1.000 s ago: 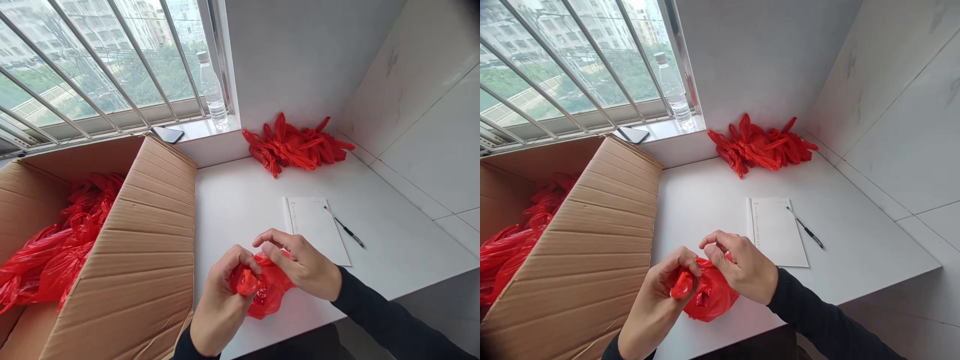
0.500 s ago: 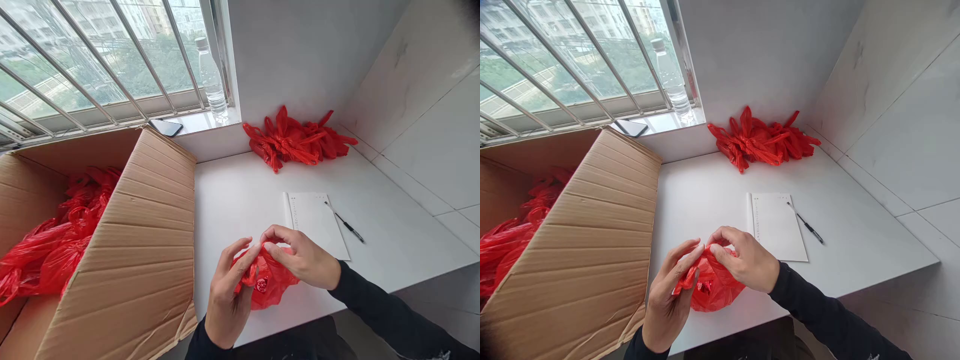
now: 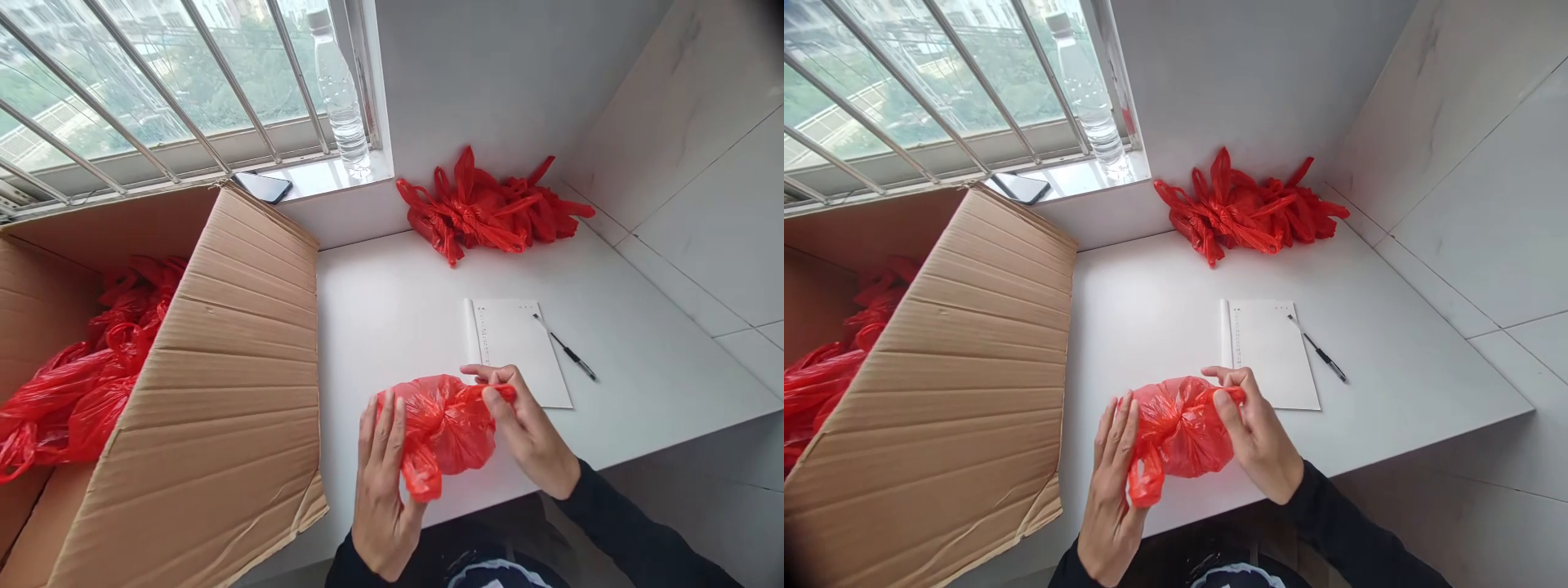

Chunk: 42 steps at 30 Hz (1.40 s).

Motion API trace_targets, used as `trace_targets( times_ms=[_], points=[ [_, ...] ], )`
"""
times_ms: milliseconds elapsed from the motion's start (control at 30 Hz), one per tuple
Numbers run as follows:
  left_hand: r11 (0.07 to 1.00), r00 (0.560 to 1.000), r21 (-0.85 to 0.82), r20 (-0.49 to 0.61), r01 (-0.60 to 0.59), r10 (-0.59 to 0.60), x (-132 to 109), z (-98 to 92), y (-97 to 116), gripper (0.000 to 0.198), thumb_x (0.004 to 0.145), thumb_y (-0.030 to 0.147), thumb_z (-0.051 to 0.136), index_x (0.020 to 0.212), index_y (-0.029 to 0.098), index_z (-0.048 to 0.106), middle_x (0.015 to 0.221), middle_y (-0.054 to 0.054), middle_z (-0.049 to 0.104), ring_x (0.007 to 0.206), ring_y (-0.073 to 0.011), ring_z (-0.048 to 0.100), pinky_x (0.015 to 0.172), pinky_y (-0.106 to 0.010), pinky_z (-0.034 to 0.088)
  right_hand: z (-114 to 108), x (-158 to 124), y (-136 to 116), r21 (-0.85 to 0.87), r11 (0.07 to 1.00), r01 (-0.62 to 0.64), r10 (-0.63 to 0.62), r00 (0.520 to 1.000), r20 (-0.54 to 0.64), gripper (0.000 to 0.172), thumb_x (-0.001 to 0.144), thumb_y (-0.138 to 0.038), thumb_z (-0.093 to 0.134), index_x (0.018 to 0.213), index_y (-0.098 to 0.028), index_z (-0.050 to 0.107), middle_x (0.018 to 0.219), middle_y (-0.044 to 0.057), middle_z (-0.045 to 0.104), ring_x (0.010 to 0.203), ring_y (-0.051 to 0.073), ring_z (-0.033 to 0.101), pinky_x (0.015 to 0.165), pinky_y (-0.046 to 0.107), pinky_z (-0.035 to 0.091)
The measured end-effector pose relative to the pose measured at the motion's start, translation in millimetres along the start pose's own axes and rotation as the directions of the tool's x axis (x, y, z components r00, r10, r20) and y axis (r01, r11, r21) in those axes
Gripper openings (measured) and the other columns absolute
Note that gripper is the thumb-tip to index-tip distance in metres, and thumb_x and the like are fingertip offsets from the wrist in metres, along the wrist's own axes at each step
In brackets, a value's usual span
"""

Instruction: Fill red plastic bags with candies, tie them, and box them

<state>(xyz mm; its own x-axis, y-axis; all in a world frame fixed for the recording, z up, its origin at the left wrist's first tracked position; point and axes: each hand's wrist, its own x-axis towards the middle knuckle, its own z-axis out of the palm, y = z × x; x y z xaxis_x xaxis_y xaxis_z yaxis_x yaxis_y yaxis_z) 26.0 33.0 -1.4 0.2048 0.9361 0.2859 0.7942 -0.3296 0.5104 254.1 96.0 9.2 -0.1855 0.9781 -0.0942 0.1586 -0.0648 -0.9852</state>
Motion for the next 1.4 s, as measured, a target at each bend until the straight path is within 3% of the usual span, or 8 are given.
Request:
trace_targets(
  times_ms=[167, 633, 767, 933, 1067, 1167, 1267, 1400],
  points=[
    [0.981, 0.984, 0.117, 0.104, -0.154, 0.142, 15, 30.7, -7, 0.059, 0.108, 0.039, 0.03, 0.163, 0.017, 0.025, 0.168, -0.007, 0.033, 0.158, -0.0269, 0.019, 0.128, -0.045, 0.012, 42, -6, 28, -0.346, 0.888, 0.303, -0.292, 0.953, 0.085, 0.037, 0.108, -0.024, 0.036, 0.145, -0.029, 0.034, 0.156, 0.007, 0.048, 0.148, 0.02, 0.039, 0.124, 0.052, 0.033],
    [0.998, 0.986, 0.048, 0.163, -0.034, 0.026, 11, 58.6, -25, 0.066, 0.101, 0.018, 0.048, 0.163, 0.025, 0.027, 0.167, -0.003, 0.035, 0.156, -0.0224, 0.027, 0.129, -0.04, 0.006, 52, 2, 74, -0.566, 0.72, 0.402, -0.381, 0.91, 0.163, 0.025, 0.103, -0.016, 0.041, 0.128, -0.02, 0.045, 0.161, 0.012, 0.041, 0.154, 0.026, 0.029, 0.124, 0.058, 0.032],
    [0.995, 0.99, -0.092, 0.141, 0.045, -0.032, 13, 50.6, -21, 0.056, 0.105, 0.021, 0.042, 0.16, 0.029, 0.034, 0.165, -0.002, 0.04, 0.154, -0.0221, 0.032, 0.128, -0.043, 0.017, 48, 1, 64, -0.454, 0.823, 0.342, -0.317, 0.939, 0.134, 0.026, 0.105, -0.02, 0.04, 0.13, -0.024, 0.044, 0.159, 0.01, 0.044, 0.152, 0.025, 0.032, 0.125, 0.059, 0.03],
    [0.9, 0.971, -0.367, 0.063, 0.236, -0.23, 17, 15.7, 3, 0.048, 0.11, 0.025, 0.022, 0.14, 0.028, 0.059, 0.155, -0.005, 0.053, 0.149, -0.0225, 0.04, 0.12, -0.045, 0.038, 31, -6, 22, -0.005, 0.999, 0.049, -0.049, 0.997, -0.063, 0.021, 0.109, -0.039, 0.036, 0.124, -0.03, 0.049, 0.146, 0.006, 0.057, 0.142, 0.023, 0.047, 0.117, 0.049, 0.043],
    [0.639, 0.877, -0.648, 0.098, 0.414, -0.469, 21, -0.5, 17, 0.05, 0.109, 0.043, 0.027, 0.107, 0.026, 0.074, 0.108, -0.008, 0.071, 0.135, -0.0293, 0.052, 0.111, -0.047, 0.044, 20, -4, 4, 0.27, 0.956, -0.112, 0.154, 0.978, -0.139, 0.029, 0.107, -0.052, 0.037, 0.116, -0.028, 0.051, 0.122, 0.009, 0.07, 0.125, 0.026, 0.061, 0.11, 0.048, 0.05],
    [0.625, 0.849, -0.63, 0.105, 0.46, -0.519, 21, 2.5, 13, 0.044, 0.108, 0.046, 0.032, 0.12, 0.026, 0.07, 0.083, -0.004, 0.061, 0.103, -0.0255, 0.065, 0.1, -0.043, 0.051, 15, 1, 9, 0.359, 0.927, -0.111, 0.179, 0.971, -0.16, 0.03, 0.105, -0.056, 0.04, 0.105, -0.027, 0.05, 0.102, 0.007, 0.073, 0.111, 0.026, 0.067, 0.107, 0.049, 0.053],
    [0.646, 0.843, -0.601, 0.087, 0.47, -0.532, 15, 6.8, 4, 0.042, 0.109, 0.043, 0.032, 0.132, 0.026, 0.063, 0.088, -0.004, 0.063, 0.084, -0.0216, 0.066, 0.081, -0.038, 0.057, 12, 4, 16, 0.393, 0.911, -0.123, 0.198, 0.968, -0.156, 0.032, 0.105, -0.056, 0.038, 0.096, -0.027, 0.047, 0.091, 0.005, 0.072, 0.101, 0.026, 0.07, 0.1, 0.049, 0.057],
    [0.718, 0.89, -0.569, 0.054, 0.401, -0.454, 7, 4.9, -2, 0.041, 0.109, 0.043, 0.033, 0.133, 0.03, 0.062, 0.124, -0.009, 0.068, 0.133, -0.029, 0.054, 0.102, -0.046, 0.053, 11, 2, 14, 0.323, 0.939, -0.119, 0.186, 0.965, -0.183, 0.032, 0.106, -0.056, 0.036, 0.103, -0.027, 0.05, 0.099, 0.007, 0.073, 0.108, 0.026, 0.068, 0.102, 0.049, 0.057]
  ],
)
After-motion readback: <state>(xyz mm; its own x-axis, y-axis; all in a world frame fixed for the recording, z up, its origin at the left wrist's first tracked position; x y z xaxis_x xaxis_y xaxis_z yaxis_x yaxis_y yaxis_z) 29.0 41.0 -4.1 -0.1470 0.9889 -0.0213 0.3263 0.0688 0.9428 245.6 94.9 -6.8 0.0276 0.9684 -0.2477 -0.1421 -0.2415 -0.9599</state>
